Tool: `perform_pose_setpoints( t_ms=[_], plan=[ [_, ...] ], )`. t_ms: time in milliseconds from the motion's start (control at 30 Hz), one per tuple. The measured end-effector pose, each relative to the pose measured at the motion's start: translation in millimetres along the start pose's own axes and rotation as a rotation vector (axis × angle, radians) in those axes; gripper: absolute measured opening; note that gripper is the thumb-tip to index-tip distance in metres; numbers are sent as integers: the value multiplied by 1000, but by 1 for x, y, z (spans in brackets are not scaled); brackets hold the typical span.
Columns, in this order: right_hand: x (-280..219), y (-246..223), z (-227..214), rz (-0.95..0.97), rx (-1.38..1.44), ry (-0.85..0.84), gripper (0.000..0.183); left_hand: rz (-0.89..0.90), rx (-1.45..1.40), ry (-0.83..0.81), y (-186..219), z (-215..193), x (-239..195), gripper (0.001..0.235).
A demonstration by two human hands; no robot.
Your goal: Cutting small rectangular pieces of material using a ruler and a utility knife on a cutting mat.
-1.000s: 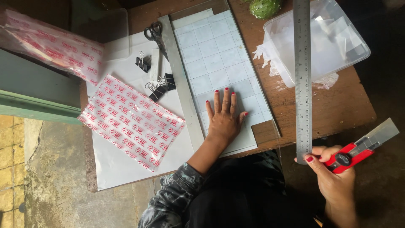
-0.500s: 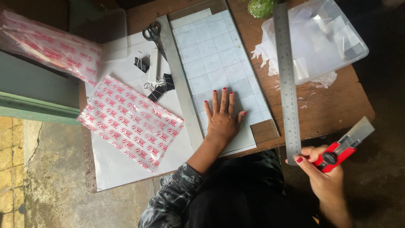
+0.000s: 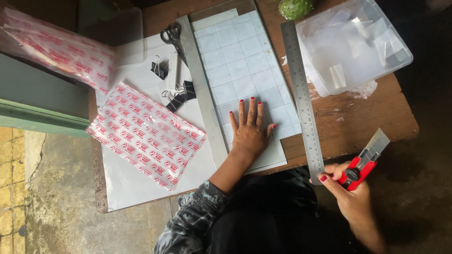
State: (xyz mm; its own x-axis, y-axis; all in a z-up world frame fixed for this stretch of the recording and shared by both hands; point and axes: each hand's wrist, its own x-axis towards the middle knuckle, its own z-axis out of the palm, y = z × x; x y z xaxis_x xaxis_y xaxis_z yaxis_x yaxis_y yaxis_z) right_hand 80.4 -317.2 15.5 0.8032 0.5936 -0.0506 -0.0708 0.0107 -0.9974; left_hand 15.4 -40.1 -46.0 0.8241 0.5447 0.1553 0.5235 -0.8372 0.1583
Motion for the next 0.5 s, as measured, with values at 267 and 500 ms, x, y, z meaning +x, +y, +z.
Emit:
perform_pose_setpoints(
  t_ms=[267, 500],
  plan=[
    [1, 24, 2, 21, -117, 17, 23, -1, 0, 8, -1, -7, -1, 76],
    [0, 64, 28, 170, -55, -93, 22, -59, -155, 129, -16, -33, 3, 80]
  ],
)
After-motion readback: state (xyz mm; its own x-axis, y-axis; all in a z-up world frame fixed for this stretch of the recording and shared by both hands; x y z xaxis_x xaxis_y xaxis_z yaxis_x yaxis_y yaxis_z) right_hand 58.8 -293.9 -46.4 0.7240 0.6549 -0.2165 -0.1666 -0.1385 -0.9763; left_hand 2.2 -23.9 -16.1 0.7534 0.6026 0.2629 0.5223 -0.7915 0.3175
